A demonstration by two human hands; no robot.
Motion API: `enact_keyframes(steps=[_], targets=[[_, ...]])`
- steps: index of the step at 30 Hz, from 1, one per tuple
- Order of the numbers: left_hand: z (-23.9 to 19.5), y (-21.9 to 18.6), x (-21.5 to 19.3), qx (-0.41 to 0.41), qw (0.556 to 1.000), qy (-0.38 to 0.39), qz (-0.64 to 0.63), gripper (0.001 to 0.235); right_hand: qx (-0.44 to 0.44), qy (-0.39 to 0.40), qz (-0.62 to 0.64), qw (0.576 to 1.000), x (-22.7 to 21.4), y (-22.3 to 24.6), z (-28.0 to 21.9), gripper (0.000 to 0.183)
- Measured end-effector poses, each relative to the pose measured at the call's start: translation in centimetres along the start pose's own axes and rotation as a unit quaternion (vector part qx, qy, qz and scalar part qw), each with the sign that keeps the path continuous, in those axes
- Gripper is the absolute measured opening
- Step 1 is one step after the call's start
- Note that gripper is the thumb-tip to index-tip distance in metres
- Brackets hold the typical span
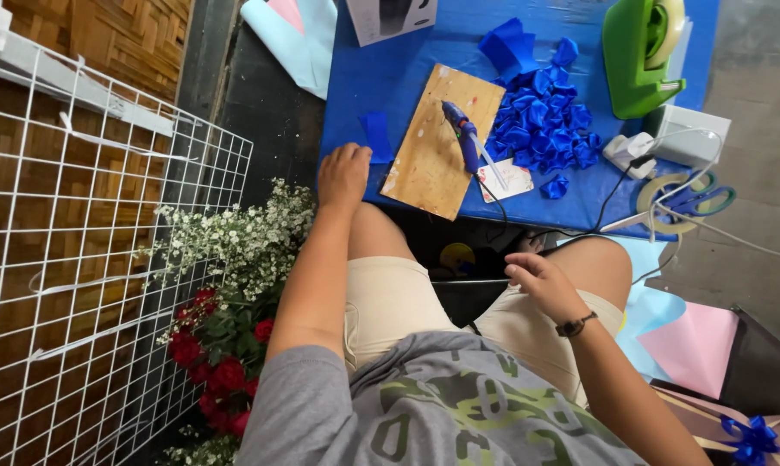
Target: The person applies adhesive to blue ribbon using a glue gun and folds the ribbon by hand on a wooden board.
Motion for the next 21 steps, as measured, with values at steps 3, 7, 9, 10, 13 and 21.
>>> enact_keyframes(steps=[3, 7, 9, 10, 13, 21], targets=[[0.0, -0.5, -0.4, 0.008, 0.998, 0.063, -0.019, 0.034, -0.030, 0.005, -0.009, 0.999, 0.2, 1.8, 1.5, 0.036], [-0.1, -0.6, 2.2, 0.029, 0.996, 0.084, -0.014, 0.035, -0.080, -0.008, -0.051, 0.995, -0.3, 5.0, 4.1, 0.034], [-0.2, -0.5, 2.9, 0.038, 0.998, 0.058, -0.009, 0.022, -0.084, -0.027, -0.083, 0.993, -0.9, 9.4, 3.3, 0.035], [-0.2, -0.5, 3.0, 0.046, 0.998, 0.031, -0.002, 0.009, -0.089, -0.045, -0.116, 0.988, -1.2, 11.7, 2.9, 0.036], [0.3, -0.8, 1.0, 0.042, 0.999, -0.014, 0.005, 0.006, -0.152, -0.081, -0.145, 0.974, -2.5, 10.9, 9.8, 0.055], [0.9, -6.5, -3.9, 0.079, 0.985, -0.154, -0.024, 0.004, -0.175, -0.131, -0.223, 0.950, -1.5, 15.3, 14.2, 0.081]])
Point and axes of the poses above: each hand's wrist, its own z-axis towards the middle knuckle, its own x-axis out of the palm, y = z × x, the point moved 7 cm from there along z, towards the middle knuckle, and after that the axes turned 7 degrees about y, right-handed, at the moved point
